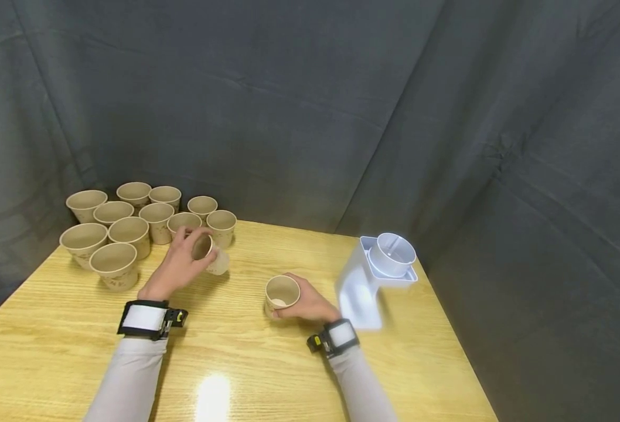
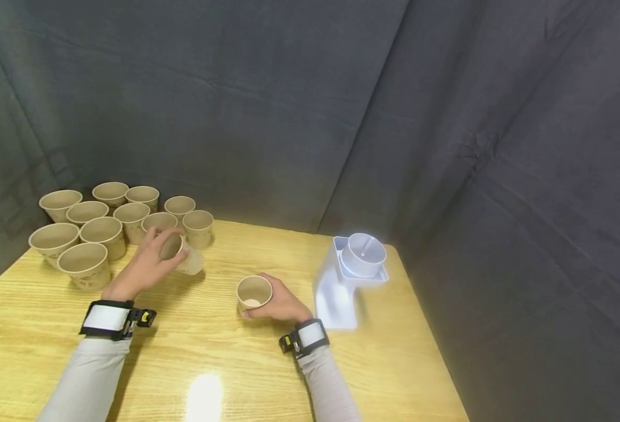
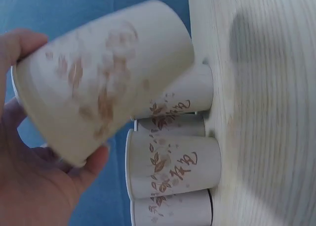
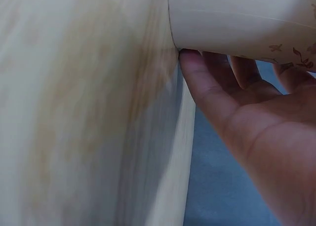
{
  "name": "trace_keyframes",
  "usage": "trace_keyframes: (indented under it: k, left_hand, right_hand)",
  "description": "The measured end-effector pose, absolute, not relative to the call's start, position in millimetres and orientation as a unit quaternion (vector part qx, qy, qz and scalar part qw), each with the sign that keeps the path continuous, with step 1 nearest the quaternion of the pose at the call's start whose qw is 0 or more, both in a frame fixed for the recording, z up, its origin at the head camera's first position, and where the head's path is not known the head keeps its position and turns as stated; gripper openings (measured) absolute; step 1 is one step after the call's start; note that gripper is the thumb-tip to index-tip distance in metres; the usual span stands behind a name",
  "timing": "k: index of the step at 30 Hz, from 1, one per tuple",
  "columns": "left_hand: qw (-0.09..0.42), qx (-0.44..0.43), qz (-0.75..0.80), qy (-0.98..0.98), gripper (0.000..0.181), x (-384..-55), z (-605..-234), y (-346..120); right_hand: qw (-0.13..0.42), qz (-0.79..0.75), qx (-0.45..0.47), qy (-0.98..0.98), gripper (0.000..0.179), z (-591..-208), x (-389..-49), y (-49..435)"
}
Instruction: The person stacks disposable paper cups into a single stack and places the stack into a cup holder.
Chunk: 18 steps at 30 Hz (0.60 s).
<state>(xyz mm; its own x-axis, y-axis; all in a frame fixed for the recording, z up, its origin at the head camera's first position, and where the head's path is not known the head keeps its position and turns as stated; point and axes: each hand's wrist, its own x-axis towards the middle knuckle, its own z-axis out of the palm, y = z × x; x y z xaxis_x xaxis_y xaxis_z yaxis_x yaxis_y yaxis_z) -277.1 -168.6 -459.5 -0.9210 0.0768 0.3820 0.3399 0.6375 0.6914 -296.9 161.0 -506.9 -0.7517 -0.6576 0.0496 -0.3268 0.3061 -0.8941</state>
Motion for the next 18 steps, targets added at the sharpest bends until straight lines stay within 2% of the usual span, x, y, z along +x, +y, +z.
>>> trace_keyframes:
  k: [5,12,18]
  left_hand:
    - [0.143,-0.119,-0.416,-0.890,0.048,-276.7,-457.9,-162.7]
    - [0.198,-0.167,-0.425,-0.867,0.037,-273.4,-447.5,-146.2]
    - [0.227,-0.220,-0.429,-0.846,0.037,-271.4,-438.5,-127.8]
  right_hand:
    - [0.169,-0.498,-0.313,0.791,0.068,-506.9,-296.5,159.6]
    - [0.179,-0.510,-0.312,0.781,0.069,-508.0,-297.0,158.6]
    - [0.176,-0.511,-0.305,0.784,0.069,-506.8,-296.9,159.4]
